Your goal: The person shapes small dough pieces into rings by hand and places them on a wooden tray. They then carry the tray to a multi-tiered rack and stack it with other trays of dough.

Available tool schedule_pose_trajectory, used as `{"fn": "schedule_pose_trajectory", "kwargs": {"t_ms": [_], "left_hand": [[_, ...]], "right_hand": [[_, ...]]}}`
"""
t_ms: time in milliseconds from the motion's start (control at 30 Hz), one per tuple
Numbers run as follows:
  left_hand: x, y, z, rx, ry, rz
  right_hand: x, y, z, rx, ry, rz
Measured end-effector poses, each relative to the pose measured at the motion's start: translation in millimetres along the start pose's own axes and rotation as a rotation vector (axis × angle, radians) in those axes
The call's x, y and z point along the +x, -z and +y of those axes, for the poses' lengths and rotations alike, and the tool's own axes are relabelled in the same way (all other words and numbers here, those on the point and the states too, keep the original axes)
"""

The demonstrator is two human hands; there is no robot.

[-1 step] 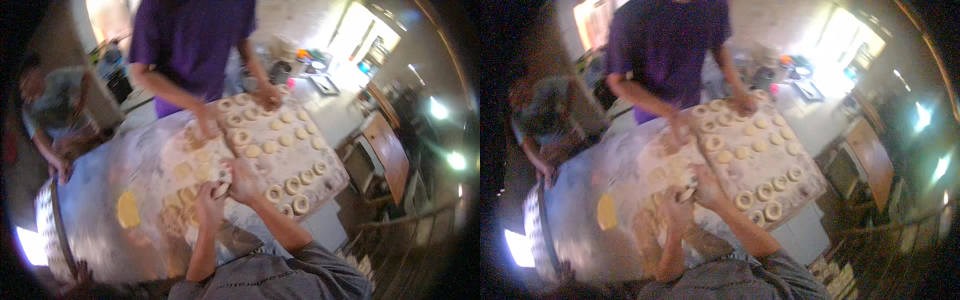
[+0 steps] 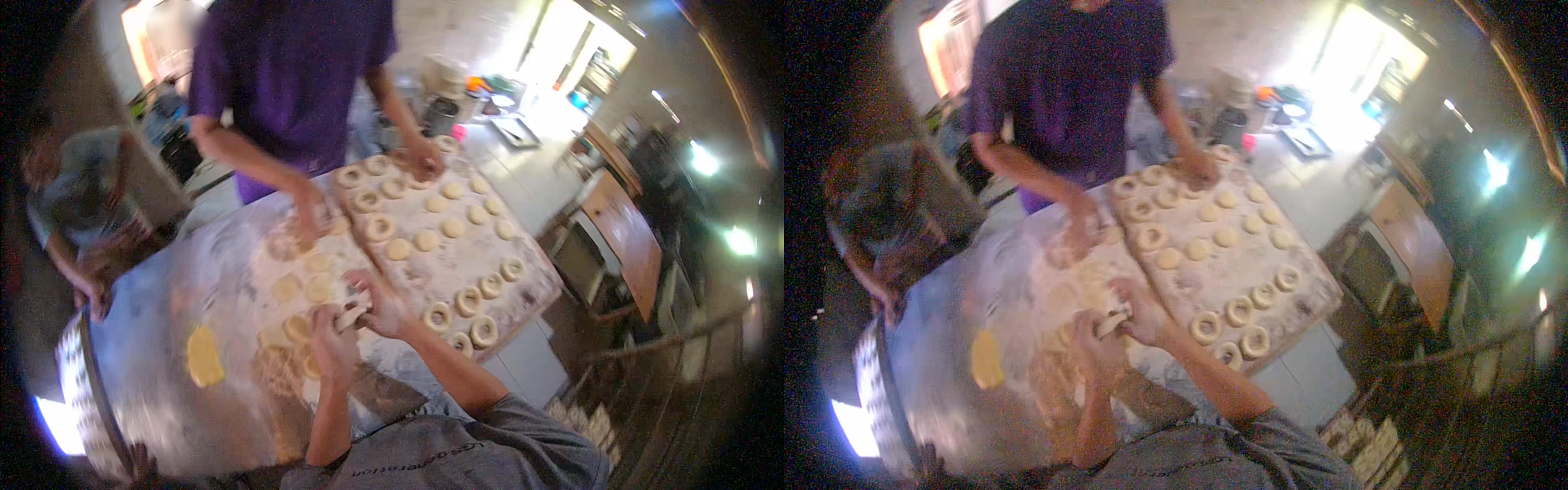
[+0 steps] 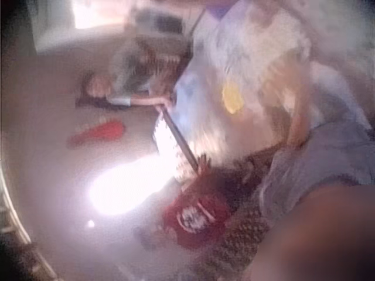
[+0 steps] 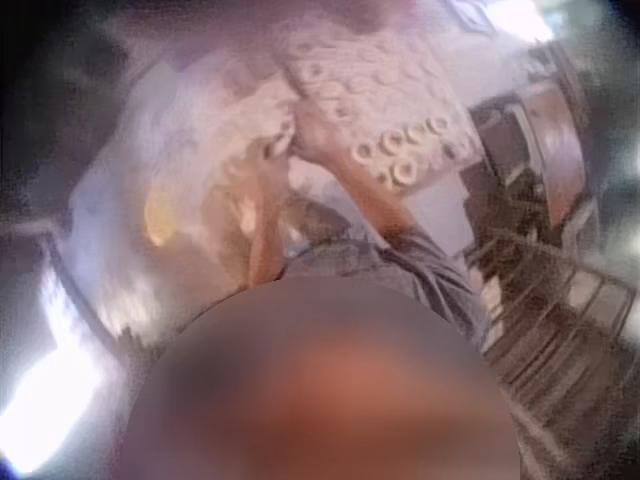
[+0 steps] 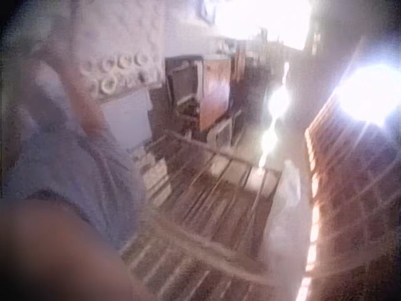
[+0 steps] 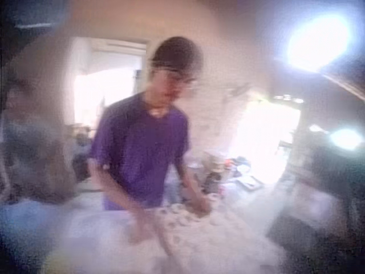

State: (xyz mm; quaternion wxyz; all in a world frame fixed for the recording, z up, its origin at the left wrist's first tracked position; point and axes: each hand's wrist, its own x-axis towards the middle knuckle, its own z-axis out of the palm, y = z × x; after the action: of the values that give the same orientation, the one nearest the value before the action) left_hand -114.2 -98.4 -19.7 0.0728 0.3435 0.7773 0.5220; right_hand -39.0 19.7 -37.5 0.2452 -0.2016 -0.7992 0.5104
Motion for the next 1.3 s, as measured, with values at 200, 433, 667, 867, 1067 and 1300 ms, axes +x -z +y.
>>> {"fn": "schedule_pose_trajectory", "kwargs": {"t_ms": [200,433,667,867,1067,1300], "left_hand": [[-10.0,-37.0,16.6,-0.666,0.050,-0.085],[-41.9,-99.1,27.8,-0.730,-0.040,-0.186],[-74.5,-173.9,70.3,-0.564,-0.086,-0.098],[-86.8,-212.6,117.4,-0.428,-0.206,-0.118],[-97.5,-237.7,161.0,-0.333,-0.164,-0.201],[-115.7,-252.0,177.0,-0.279,0.021,-0.461]], "right_hand": [[-35.2,52.1,9.2,1.049,-0.318,-0.196],[-64.5,96.3,-6.0,1.004,-0.253,-0.074],[-101.0,163.4,4.9,0.834,-0.329,0.111],[-141.0,212.7,6.2,1.180,-0.180,0.369],[-168.1,250.0,46.3,0.934,-0.163,0.289],[-192.6,282.2,63.8,1.181,-0.002,0.164]]}}
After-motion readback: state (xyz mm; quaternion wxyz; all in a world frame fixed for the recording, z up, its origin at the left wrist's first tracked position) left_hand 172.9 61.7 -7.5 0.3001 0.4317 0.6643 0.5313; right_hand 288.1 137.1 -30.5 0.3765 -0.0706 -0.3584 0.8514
